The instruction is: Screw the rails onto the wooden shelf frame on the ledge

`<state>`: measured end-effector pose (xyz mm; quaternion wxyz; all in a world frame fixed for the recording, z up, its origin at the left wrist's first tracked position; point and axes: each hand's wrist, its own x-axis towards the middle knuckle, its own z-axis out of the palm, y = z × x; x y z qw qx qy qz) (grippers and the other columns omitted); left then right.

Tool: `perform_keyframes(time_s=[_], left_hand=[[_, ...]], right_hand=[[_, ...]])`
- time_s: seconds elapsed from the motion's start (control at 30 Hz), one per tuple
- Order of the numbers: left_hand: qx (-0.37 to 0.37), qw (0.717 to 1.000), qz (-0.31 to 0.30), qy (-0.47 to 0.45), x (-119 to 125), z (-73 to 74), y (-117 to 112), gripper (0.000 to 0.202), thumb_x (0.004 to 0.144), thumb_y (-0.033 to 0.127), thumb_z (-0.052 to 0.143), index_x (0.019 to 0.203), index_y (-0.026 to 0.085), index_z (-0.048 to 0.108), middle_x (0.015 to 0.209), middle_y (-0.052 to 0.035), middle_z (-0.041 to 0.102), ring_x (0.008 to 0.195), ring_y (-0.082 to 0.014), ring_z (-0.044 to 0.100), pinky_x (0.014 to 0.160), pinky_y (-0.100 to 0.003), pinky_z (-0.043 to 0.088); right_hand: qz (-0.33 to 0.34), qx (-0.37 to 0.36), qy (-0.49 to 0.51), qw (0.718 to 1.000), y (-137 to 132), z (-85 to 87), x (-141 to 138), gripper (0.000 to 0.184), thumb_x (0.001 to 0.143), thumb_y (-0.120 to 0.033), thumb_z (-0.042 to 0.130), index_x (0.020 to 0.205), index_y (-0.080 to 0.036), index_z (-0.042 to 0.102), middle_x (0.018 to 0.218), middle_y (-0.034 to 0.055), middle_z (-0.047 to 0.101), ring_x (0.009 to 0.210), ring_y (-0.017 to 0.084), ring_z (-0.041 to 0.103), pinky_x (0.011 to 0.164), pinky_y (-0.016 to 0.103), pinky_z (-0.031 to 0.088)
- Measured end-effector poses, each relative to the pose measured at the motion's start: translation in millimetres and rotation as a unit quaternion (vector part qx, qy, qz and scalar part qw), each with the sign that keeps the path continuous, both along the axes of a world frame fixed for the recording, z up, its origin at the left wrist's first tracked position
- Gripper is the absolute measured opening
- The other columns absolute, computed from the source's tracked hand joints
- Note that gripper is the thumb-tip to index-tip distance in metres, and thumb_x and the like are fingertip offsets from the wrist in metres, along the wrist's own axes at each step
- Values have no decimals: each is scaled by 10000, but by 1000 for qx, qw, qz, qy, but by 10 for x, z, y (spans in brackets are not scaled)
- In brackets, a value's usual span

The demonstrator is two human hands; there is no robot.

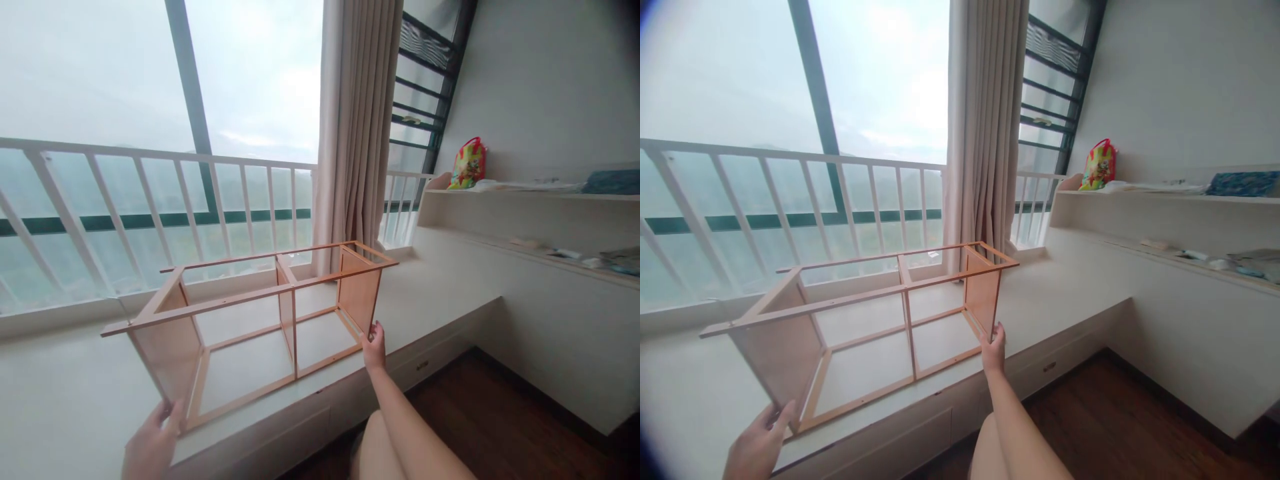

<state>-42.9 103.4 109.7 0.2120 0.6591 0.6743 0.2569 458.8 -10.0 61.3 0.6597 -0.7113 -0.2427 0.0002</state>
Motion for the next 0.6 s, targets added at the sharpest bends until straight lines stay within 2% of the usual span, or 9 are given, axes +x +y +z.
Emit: perform_keyframes(time_s=[0.13, 0.37, 0.5, 0.6], left_hand=[[9, 999, 37, 16, -139, 34, 19, 545, 867, 575, 347, 1092, 182, 650, 1032, -104, 726, 981, -314, 656, 796, -350, 485], [25, 994, 101, 24, -549, 63, 35, 469, 856, 507, 373, 988, 166, 667, 929, -118, 737, 892, -314, 674, 713, -335, 495], [27, 991, 124, 38, -785, 88, 45, 427, 854, 478, 382, 914, 166, 666, 900, -129, 731, 860, -307, 674, 691, -330, 494], [27, 991, 130, 25, -878, 136, 41, 416, 862, 457, 383, 951, 160, 661, 937, -133, 727, 897, -300, 674, 730, -333, 503]], right_hand=[[24, 8, 3, 1000, -16, -43, -71, 550, 681, -394, 582, 1176, -159, 541, 1150, 127, 544, 1063, 283, 572, 987, 428, 455], [98, 1, 22, 995, -115, -52, -390, 474, 714, -398, 577, 1128, -170, 552, 1114, 110, 565, 990, 249, 599, 845, 356, 527], [144, -15, 31, 989, -167, -53, -570, 477, 708, -408, 592, 1124, -177, 560, 1098, 107, 598, 997, 251, 607, 827, 353, 528], [173, -35, 39, 984, -207, -30, -630, 455, 688, -415, 610, 1084, -192, 594, 1078, 91, 644, 988, 250, 628, 859, 364, 516]])
